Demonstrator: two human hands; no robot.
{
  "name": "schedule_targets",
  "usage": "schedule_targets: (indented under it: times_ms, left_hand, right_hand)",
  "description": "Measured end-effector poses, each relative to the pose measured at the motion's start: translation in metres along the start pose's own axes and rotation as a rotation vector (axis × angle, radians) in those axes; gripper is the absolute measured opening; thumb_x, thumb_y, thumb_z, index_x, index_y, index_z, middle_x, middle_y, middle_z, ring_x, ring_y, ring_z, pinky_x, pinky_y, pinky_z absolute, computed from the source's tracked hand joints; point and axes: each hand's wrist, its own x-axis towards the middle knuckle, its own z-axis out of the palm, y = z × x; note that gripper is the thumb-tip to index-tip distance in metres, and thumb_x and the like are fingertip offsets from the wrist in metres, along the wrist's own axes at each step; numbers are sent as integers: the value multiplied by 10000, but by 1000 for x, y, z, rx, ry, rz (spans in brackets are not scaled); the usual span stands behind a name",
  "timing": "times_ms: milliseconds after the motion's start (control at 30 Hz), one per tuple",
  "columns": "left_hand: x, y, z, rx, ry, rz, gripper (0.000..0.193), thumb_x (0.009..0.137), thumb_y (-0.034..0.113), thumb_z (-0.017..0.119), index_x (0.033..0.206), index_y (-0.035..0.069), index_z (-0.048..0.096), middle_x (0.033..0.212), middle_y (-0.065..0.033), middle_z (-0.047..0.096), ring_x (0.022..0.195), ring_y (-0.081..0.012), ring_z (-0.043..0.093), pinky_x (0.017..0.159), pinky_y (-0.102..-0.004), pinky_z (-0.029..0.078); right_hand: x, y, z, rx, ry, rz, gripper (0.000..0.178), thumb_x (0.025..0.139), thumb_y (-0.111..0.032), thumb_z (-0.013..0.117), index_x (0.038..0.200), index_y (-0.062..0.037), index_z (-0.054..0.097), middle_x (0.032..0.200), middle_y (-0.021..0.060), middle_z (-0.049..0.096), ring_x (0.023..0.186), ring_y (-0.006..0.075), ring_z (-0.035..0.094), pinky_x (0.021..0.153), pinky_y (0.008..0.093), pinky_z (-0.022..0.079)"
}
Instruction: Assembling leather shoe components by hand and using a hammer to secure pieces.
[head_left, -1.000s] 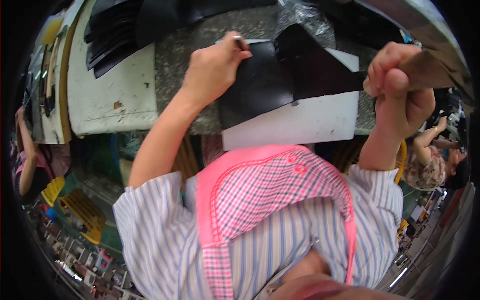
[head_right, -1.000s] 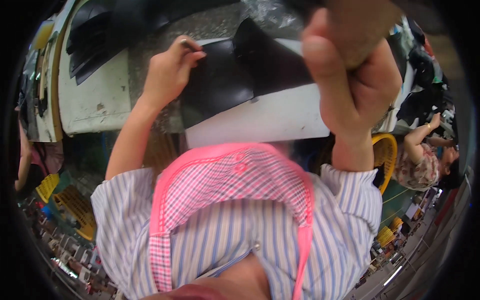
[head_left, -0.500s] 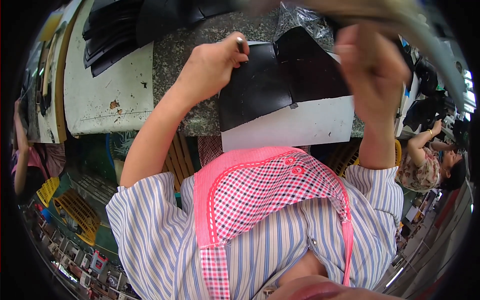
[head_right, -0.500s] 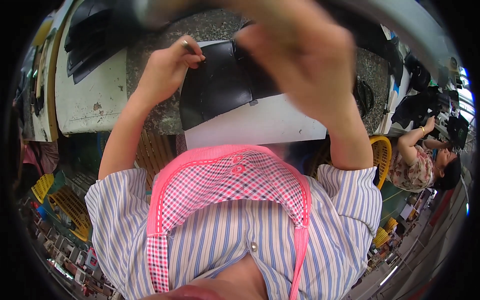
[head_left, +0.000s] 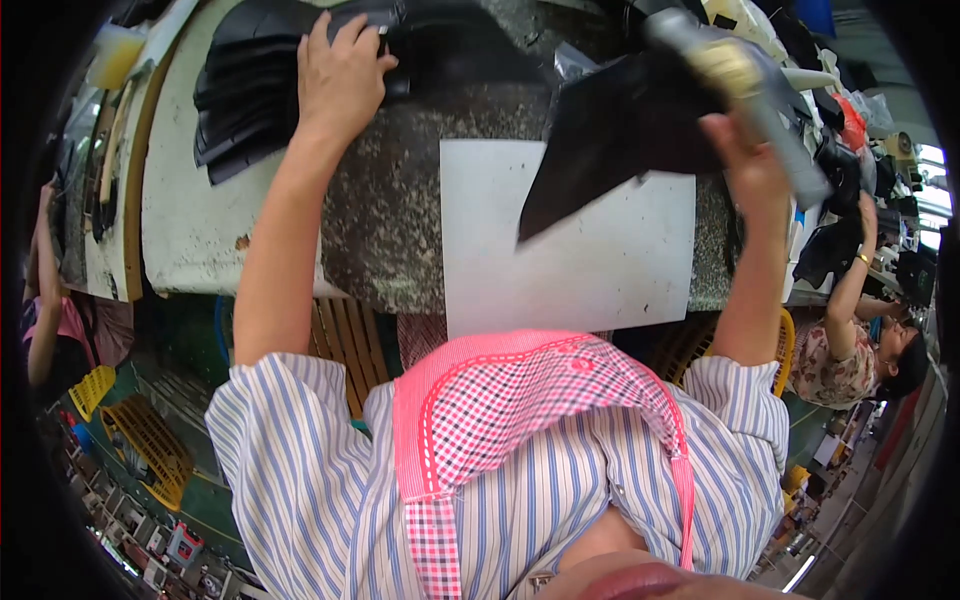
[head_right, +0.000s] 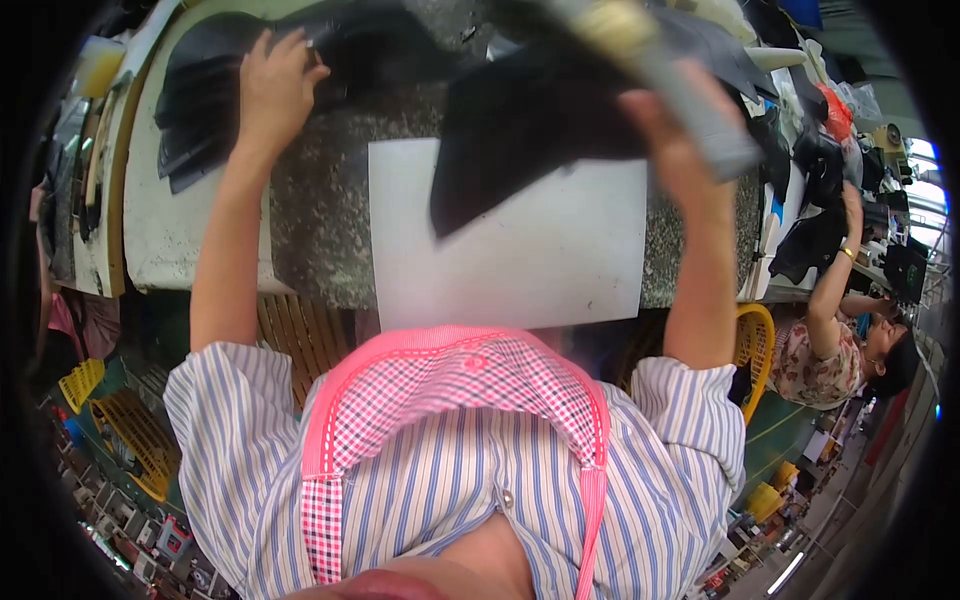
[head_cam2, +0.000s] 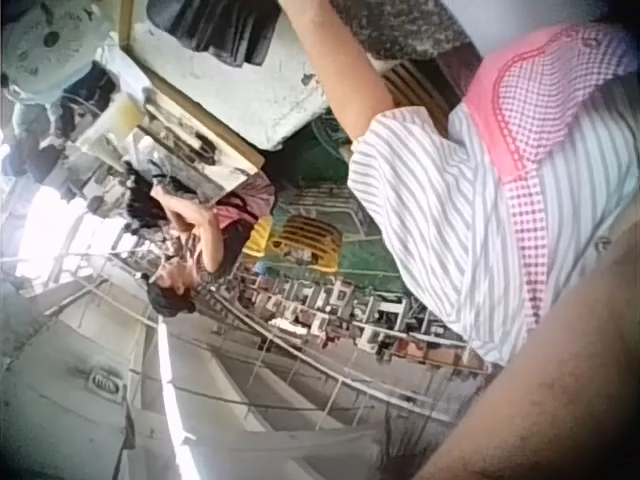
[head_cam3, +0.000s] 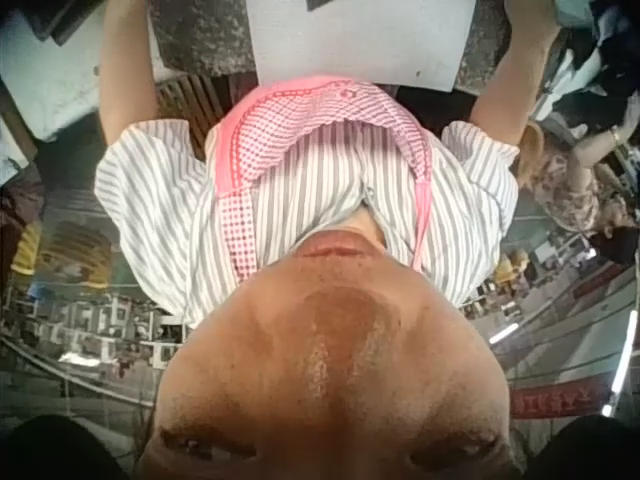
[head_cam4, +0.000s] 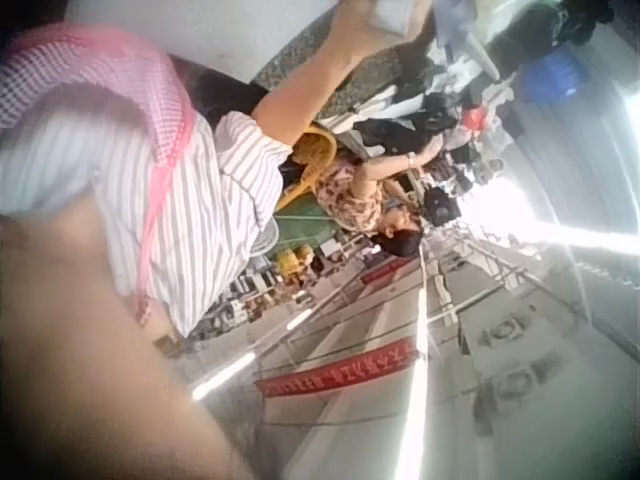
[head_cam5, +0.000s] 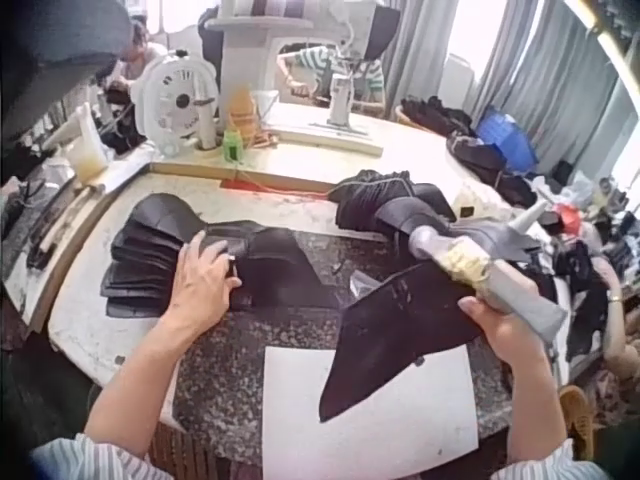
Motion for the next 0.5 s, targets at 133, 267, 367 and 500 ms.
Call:
schedule_targets:
  times_ms: [133, 267, 367, 500]
  left_hand:
    - [10, 11, -9, -134, 54, -78, 161, 676, 142, 654, 814, 68, 616, 1051, -62, 540, 988, -332, 449, 812, -368, 396]
    - [22, 15, -31, -294, 66, -271, 120, 665, 104, 656, 781, 80, 633, 949, -71, 591, 850, -262, 539, 753, -331, 429]
    - [23, 3, -40, -1020, -109, -511, 109, 708, 84, 657, 807, 39, 641, 817, -53, 636, 750, -92, 572, 686, -211, 438]
    - [23, 45, -83, -1624, -155, -626, 110, 727, 50, 637, 827, 5, 626, 907, -79, 614, 785, -110, 567, 704, -214, 445]
  right_hand:
    - [66, 43, -68, -615, 166, 164, 339, 738, -376, 626, 870, -66, 582, 659, 79, 548, 622, 225, 526, 576, 317, 404]
    - [61, 60, -75, -430, 258, 154, 317, 764, -359, 607, 825, -47, 595, 576, 24, 500, 516, 107, 464, 494, 234, 354]
    - [23, 24, -63, 41, 232, 192, 333, 783, -366, 590, 855, -42, 617, 542, -32, 416, 508, 19, 396, 453, 161, 269]
    - [-29, -31, -61, 425, 10, 186, 323, 773, -283, 615, 927, 0, 596, 699, 19, 562, 567, 43, 470, 480, 142, 315]
